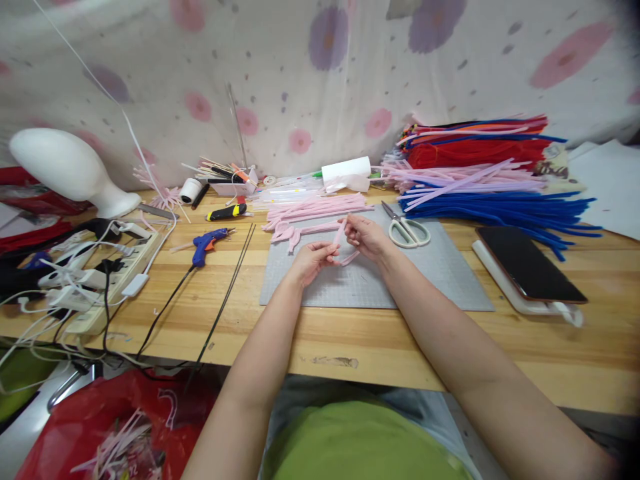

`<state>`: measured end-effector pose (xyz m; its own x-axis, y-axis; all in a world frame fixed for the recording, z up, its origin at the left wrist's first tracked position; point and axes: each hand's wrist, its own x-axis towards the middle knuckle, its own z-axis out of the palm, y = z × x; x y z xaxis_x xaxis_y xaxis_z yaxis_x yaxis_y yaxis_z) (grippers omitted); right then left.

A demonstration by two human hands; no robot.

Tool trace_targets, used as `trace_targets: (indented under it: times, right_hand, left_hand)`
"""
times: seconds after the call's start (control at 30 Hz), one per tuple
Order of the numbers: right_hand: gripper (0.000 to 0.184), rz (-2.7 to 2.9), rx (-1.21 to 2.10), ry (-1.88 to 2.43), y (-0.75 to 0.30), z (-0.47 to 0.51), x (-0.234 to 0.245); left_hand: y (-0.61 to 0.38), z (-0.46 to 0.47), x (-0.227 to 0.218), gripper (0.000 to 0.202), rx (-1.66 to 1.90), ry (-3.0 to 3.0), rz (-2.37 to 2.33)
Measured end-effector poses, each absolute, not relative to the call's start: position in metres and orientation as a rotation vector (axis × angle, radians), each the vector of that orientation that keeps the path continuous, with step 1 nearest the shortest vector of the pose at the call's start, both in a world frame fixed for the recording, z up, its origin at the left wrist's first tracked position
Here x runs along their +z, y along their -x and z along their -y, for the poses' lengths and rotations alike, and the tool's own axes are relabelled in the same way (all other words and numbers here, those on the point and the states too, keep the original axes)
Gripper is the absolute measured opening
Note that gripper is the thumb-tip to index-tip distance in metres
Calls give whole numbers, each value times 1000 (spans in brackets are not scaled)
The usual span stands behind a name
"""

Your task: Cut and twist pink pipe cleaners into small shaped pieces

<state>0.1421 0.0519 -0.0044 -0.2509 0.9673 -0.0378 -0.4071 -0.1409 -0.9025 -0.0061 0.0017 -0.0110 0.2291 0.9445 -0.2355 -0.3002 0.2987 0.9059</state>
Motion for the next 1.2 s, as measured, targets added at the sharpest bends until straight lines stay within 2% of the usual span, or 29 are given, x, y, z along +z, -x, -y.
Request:
trace_targets:
  times: [0.13,0.3,0.43,0.53,0.67,0.87,1.2]
  right_hand:
    - [35,995,1394,1001,-163,-63,-15]
    - [31,958,1194,1213,-177,-69,-31]
    - [27,1030,1138,1234,-177,-69,-37]
    - [25,1019,1139,1225,-176,-70,-38]
    - [24,1019,1138,1240,-176,-69,-38]
    - [26,1041,1138,1265,-175,-67,-36]
    - [34,1154,1051,1301,-175,-70,-41]
  left_hand:
    - [10,-7,-16,13,1122,-1241,-1375]
    - [6,-7,-21,19,805,-1919,-1745]
    - [0,-11,-17,34,687,-2014,-1840]
    - [1,-22,-12,34,736,-2006,-1951]
    - [4,-45,-8,26,729,-2174,-2008]
    - [2,-67,-12,22,478,-2382,-2031]
    - [6,-71,-6,26,320,-2505,-1959]
